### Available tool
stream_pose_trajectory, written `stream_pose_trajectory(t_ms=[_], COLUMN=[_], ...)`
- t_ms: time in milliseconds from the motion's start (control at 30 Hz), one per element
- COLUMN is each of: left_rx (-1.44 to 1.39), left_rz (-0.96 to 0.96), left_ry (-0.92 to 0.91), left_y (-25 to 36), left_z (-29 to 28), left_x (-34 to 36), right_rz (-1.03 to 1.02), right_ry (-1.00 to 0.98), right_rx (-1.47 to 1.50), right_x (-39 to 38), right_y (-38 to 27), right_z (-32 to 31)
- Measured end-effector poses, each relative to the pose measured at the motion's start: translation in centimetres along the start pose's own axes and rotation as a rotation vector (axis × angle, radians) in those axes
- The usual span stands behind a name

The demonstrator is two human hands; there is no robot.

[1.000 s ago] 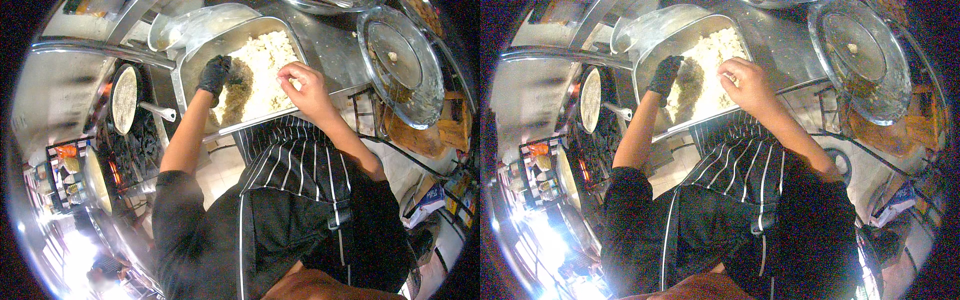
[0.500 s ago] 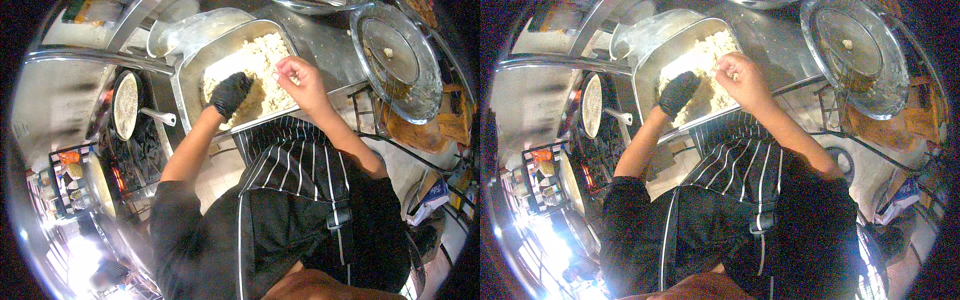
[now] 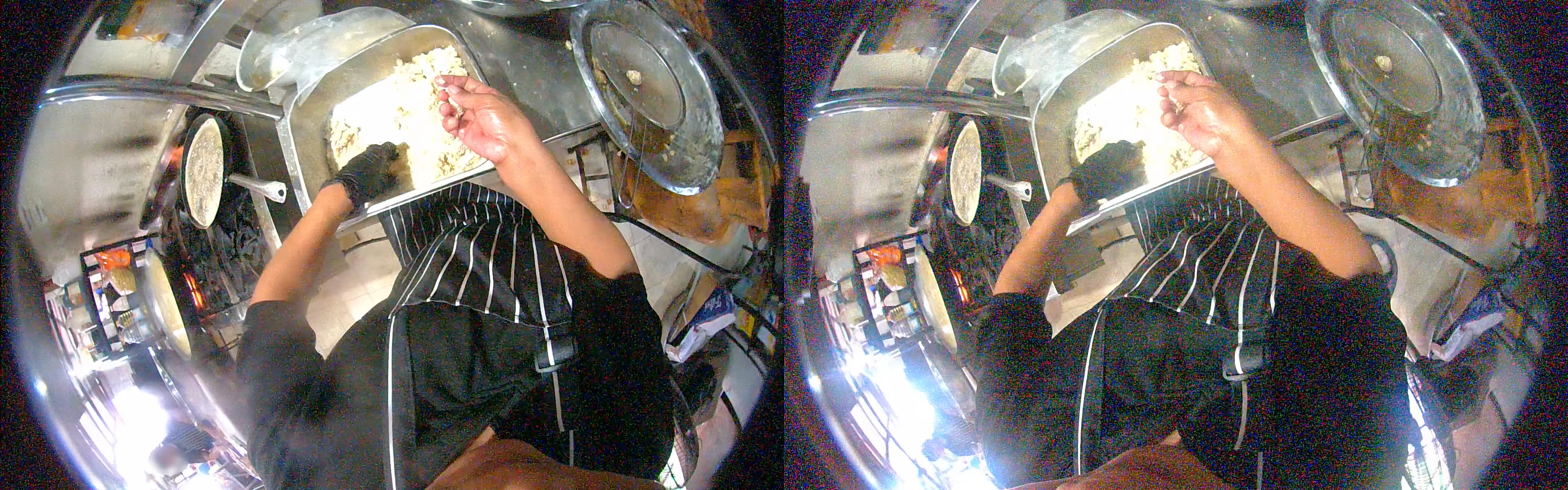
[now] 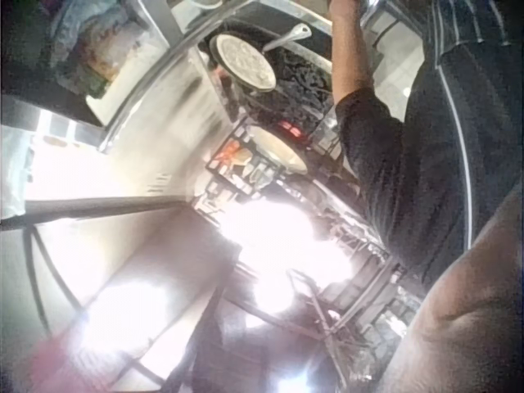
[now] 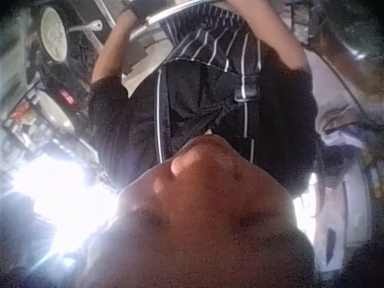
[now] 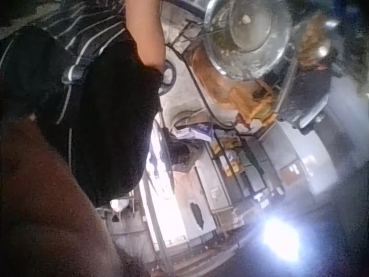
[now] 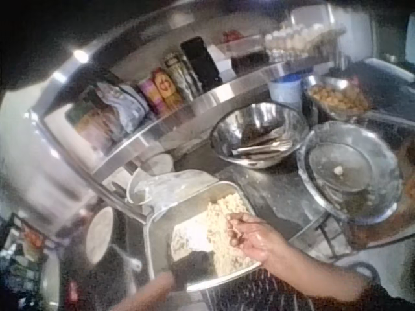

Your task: The person repeatedly scoops dough from a metal tray, rolls it into small balls between their hands, and places them on a metal plate. They then use a strainer to transfer the shaped dough balls into a pan of hot oil on the stove.

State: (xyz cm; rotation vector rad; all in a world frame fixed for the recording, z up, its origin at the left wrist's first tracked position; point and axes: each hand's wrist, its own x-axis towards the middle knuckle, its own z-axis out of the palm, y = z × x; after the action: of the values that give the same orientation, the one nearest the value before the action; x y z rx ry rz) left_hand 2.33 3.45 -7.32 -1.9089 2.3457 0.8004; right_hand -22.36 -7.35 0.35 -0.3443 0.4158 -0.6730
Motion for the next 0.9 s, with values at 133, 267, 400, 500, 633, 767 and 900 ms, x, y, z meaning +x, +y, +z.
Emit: stream_pose_trajectory(t_ms=[133, 267, 400, 500, 633, 767, 900], left_rx=[-0.154, 0.141, -0.195, -0.797, -1.307, -1.295, -1.544], left_rz=[-0.118, -0.039, 0.147, -0.424, -0.433, -0.417, -0.662], left_ry=[0.217, 0.052, 0.226, 0.221, 0.443, 0.511, 0.442], left_y=[2.4, -0.2, 0.3, 5.4, 6.3, 7.7, 6.7], left_z=[-4.1, -1.0, 0.9, -5.0, -6.0, -5.5, -6.0], left_x=[0.6, 0.6, 0.8, 0.0, -0.5, 0.6, 1.0], right_rz=[-0.025, -0.116, -0.078, -0.119, -0.122, -0.127, -0.15], right_ry=[-0.039, 0.044, 0.084, 0.023, 0.104, 0.075, 0.078], right_rx=[-0.048, -0.17, -0.273, -0.303, -0.238, -0.216, -0.219], right_x=[-0.4, -0.9, -1.6, -1.8, -2.1, -1.5, -1.3], right_y=[-0.6, 0.3, 0.4, -0.2, -0.7, -0.1, -0.1], right_z=[0.4, 2.2, 2.6, 1.9, 3.3, 3.5, 3.6])
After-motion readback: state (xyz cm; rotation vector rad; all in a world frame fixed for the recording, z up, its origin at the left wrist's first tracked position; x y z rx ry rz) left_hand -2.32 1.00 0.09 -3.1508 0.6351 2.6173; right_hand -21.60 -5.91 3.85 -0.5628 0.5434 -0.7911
